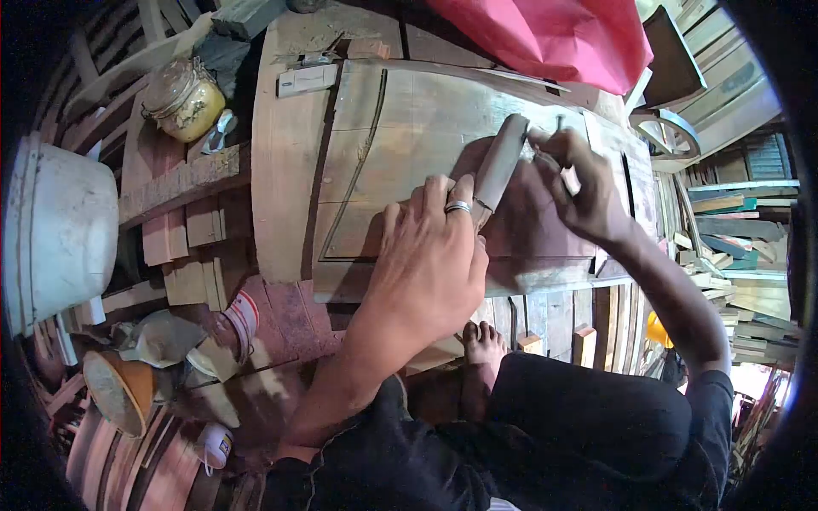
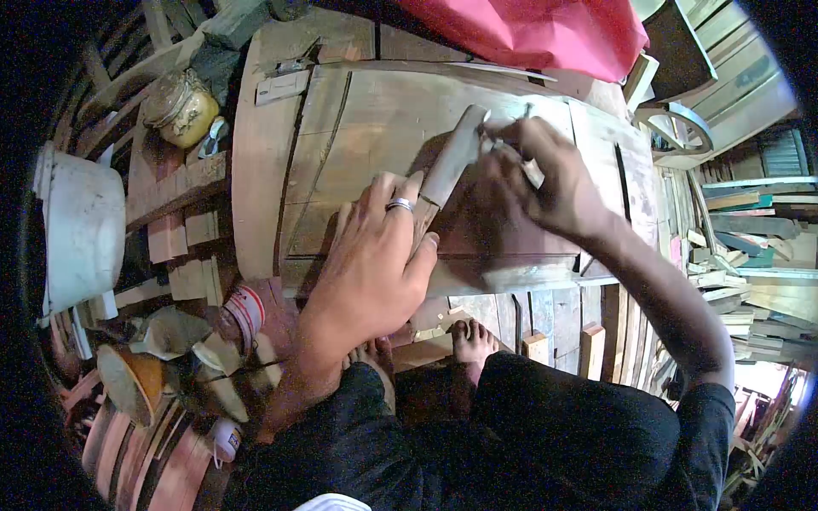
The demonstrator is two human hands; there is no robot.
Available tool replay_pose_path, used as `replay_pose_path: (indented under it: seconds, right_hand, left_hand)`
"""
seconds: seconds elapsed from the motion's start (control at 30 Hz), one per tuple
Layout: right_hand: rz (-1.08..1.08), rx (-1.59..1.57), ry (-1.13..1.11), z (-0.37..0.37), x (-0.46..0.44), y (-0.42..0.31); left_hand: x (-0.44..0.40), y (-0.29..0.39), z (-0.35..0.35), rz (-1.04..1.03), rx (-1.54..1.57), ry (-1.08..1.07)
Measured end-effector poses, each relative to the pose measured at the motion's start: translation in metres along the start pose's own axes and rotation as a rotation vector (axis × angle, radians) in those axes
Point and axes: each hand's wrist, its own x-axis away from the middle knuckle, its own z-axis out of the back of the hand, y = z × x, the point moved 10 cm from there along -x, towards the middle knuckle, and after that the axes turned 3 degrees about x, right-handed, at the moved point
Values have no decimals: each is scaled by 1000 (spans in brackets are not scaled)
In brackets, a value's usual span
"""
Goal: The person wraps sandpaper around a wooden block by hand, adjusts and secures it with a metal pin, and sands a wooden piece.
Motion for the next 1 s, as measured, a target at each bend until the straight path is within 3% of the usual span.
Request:
replay_pose_path:
  seconds: [0.1, 0.2, 0.23, 0.27, 0.4, 0.47, 0.53, 0.6, 0.7, 0.8, 0.87, 1.0]
  right_hand:
    - [289, 28, -265, -23, 13, -52]
    - [198, 5, -105, -3, 1, -18]
    - [32, -92, 15, 0, -8, 1]
    - [17, -33, 24, 5, -9, 0]
    - [238, 48, -176, -19, 11, -47]
    - [343, 64, -154, -13, 8, -43]
    - [105, 60, -48, 5, -7, -9]
    - [3, 91, -21, 5, -6, -4]
    - [341, 31, -185, -13, 5, -63]
    - [274, 80, -114, -4, -2, -36]
    - [75, 44, 24, 9, -15, -7]
    - [283, 78, -158, -12, 6, -54]
  left_hand:
    - [-1, 2, 1, -11, 13, 2]
    - [-1, 2, -3, -13, 6, -12]
    - [-1, 1, -3, -15, -17, -16]
    - [-1, 0, -2, -10, -21, -11]
    - [1, 4, 2, -25, -6, 1]
    - [0, 5, 2, -27, -4, 5]
    - [-1, 1, -2, -7, -6, -28]
    - [2, 1, -1, -32, -30, 8]
    - [0, 5, 1, -34, -26, 8]
    - [0, 2, -1, -10, -18, -12]
    - [-1, 0, -2, 0, 20, -25]
    - [1, 3, 0, -39, -33, 14]
